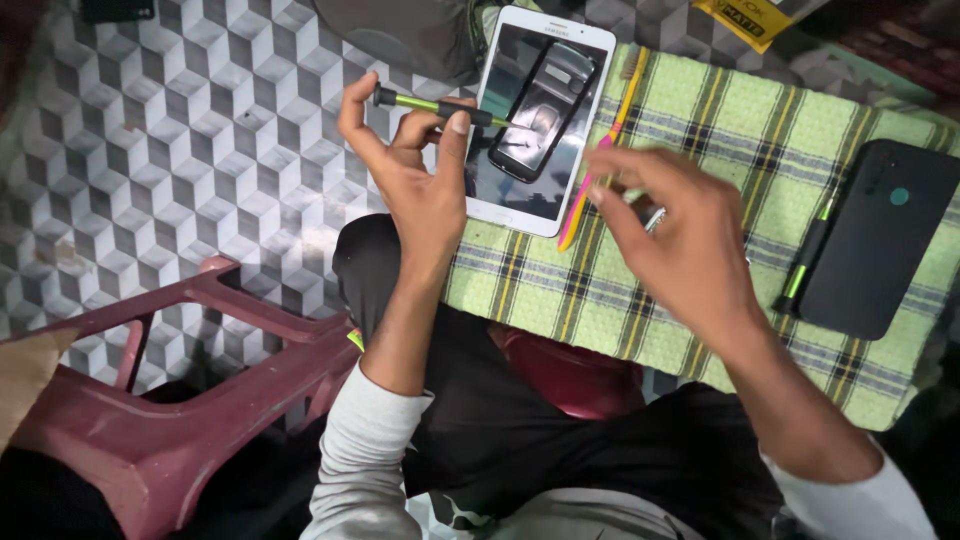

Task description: The person disassembles a small mobile phone, removes the battery and circuit board, then reassembles it by placing the board and battery back into the casing. They use a screwdriver to tighten screws on the phone's back cover.

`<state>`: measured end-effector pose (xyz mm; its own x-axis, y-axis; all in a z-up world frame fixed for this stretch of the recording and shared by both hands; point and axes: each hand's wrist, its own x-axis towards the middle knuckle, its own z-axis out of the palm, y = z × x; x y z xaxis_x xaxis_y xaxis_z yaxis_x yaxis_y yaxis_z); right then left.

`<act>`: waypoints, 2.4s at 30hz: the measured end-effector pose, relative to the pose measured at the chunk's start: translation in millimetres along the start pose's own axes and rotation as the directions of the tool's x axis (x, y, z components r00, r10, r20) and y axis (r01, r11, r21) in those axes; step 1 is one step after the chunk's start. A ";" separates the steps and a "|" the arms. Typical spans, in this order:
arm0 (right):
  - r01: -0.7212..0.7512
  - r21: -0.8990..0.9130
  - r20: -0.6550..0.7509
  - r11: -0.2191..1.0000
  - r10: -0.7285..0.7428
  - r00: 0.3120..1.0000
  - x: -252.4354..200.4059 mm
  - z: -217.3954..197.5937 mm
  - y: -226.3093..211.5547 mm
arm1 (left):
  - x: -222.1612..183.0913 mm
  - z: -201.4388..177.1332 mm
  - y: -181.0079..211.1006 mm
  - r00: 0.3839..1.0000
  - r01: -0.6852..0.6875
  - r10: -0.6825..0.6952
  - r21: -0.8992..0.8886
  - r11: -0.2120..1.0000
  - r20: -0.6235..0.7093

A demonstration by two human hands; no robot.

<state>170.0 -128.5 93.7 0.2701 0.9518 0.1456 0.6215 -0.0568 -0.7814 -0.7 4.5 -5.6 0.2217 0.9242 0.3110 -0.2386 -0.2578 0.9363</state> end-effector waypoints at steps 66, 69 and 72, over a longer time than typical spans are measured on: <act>-0.012 -0.049 0.115 0.999 0.017 0.993 63.3 26.4 35.4 | 13.8 -7.7 -16.8 0.979 0.190 -0.202 -0.212 0.959 -0.036; 0.181 -0.096 0.120 0.979 -0.169 0.978 59.5 23.3 32.8 | 14.0 -7.3 -17.4 0.981 0.182 -0.190 -0.182 0.966 -0.029; 0.326 -0.200 0.135 0.924 -0.303 0.943 58.0 23.7 34.9 | 13.8 -6.4 -17.2 0.983 0.173 -0.180 -0.162 0.972 -0.026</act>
<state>190.0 -68.2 60.5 -0.0331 0.9558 0.2923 0.8094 0.1972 -0.5532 0.4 23.5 -18.5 0.2360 0.9626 0.1331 -0.3462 -0.0447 0.9371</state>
